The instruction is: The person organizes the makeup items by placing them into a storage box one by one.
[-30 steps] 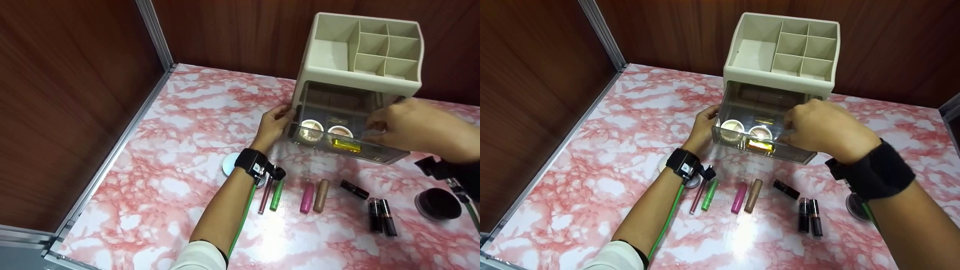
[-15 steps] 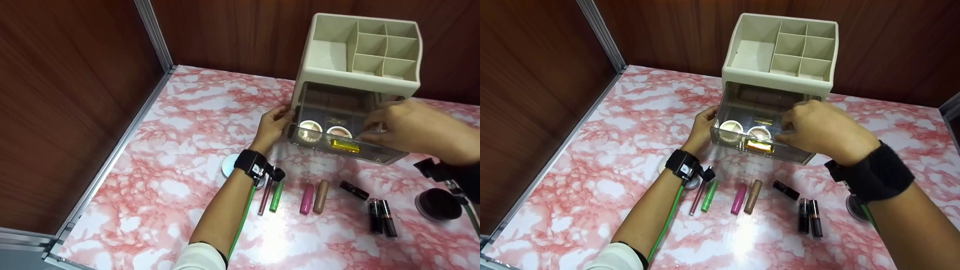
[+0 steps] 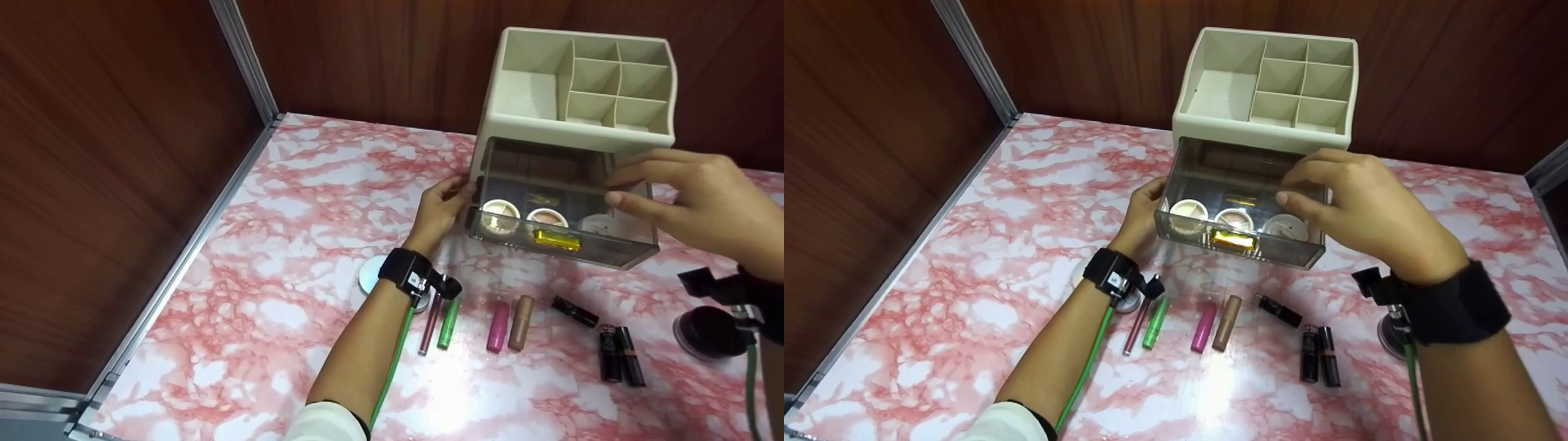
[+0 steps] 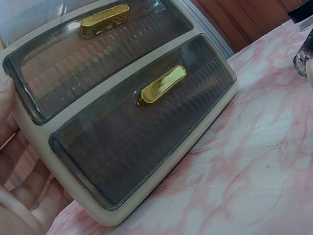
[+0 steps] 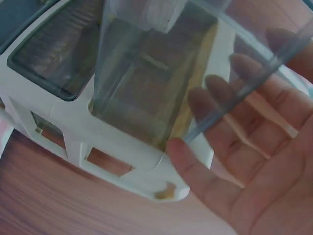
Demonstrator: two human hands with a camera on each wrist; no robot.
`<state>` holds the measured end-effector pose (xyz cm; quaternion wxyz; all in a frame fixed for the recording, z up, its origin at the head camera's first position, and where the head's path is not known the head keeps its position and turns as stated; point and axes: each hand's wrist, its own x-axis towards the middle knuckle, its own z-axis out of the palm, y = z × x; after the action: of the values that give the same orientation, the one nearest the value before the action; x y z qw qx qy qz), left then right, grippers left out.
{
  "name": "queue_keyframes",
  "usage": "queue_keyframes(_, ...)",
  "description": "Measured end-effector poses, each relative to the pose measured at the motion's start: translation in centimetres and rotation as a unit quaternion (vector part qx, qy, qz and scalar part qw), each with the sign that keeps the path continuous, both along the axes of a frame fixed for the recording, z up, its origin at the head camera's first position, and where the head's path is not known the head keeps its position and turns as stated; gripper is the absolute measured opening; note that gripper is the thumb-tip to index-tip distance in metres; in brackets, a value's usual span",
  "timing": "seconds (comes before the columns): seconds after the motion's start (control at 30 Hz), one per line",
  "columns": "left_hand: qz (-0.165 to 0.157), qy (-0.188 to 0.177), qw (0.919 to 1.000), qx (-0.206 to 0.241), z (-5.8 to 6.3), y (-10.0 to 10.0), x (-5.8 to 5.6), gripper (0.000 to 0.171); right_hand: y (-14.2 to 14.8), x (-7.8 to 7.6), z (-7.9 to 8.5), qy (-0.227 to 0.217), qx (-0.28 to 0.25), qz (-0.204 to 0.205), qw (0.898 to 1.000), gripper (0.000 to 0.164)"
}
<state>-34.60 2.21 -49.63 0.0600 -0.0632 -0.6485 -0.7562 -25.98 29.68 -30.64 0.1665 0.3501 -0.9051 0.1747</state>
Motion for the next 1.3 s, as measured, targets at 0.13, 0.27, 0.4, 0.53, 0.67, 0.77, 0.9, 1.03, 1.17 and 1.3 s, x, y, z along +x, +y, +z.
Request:
queue_keyframes(0.13, 0.006, 0.01, 0.9999, -0.008, -0.2, 0.1, -0.1, 0.033, 1.0, 0.4, -0.5, 0.023, -0.095, 0.016, 0.995, 0.023)
queue_keyframes(0.27, 0.007, 0.021, 0.9997, -0.013, -0.4, 0.3, -0.1, 0.032, 2.0, 0.9, -1.6, -0.012, -0.243, -0.012, 0.97, 0.024)
queue_keyframes(0.4, 0.009, 0.021, 0.9997, -0.014, -0.4, 0.4, 0.0, 0.032, 3.3, 0.6, -3.8, -0.084, -0.463, 0.035, 0.882, 0.025)
queue_keyframes(0.53, 0.006, 0.008, 0.9999, -0.005, -0.3, 0.7, 0.1, 0.032, 4.7, 0.1, -6.1, -0.13, -0.636, 0.09, 0.755, 0.028)
queue_keyframes(0.67, 0.001, -0.004, 1.0, 0.006, -0.3, 1.0, 0.2, 0.033, 5.6, -0.5, -8.0, -0.138, -0.734, 0.099, 0.657, 0.029)
queue_keyframes(0.77, 0.0, -0.008, 0.9999, 0.011, -0.3, 1.1, 0.2, 0.033, 5.7, -1.4, -9.7, -0.141, -0.76, 0.077, 0.629, 0.03)
queue_keyframes(0.9, -0.004, -0.011, 0.9998, 0.016, -0.4, 1.0, 0.2, 0.033, 5.1, -2.4, -12.0, -0.148, -0.777, 0.021, 0.611, 0.034)
queue_keyframes(1.03, -0.007, 0.004, 0.9999, 0.006, -0.3, 0.9, 0.0, 0.032, 4.0, -3.1, -13.7, -0.145, -0.776, -0.055, 0.612, 0.033)
queue_keyframes(1.17, 0.005, 0.02, 0.9997, -0.011, -0.1, 0.5, 0.0, 0.031, 2.7, -3.6, -15.1, -0.164, -0.776, -0.079, 0.603, 0.027)
queue_keyframes(1.3, 0.015, 0.02, 0.9996, -0.016, 0.0, 0.0, 0.2, 0.03, 1.5, -4.1, -16.5, -0.188, -0.797, -0.033, 0.573, 0.022)
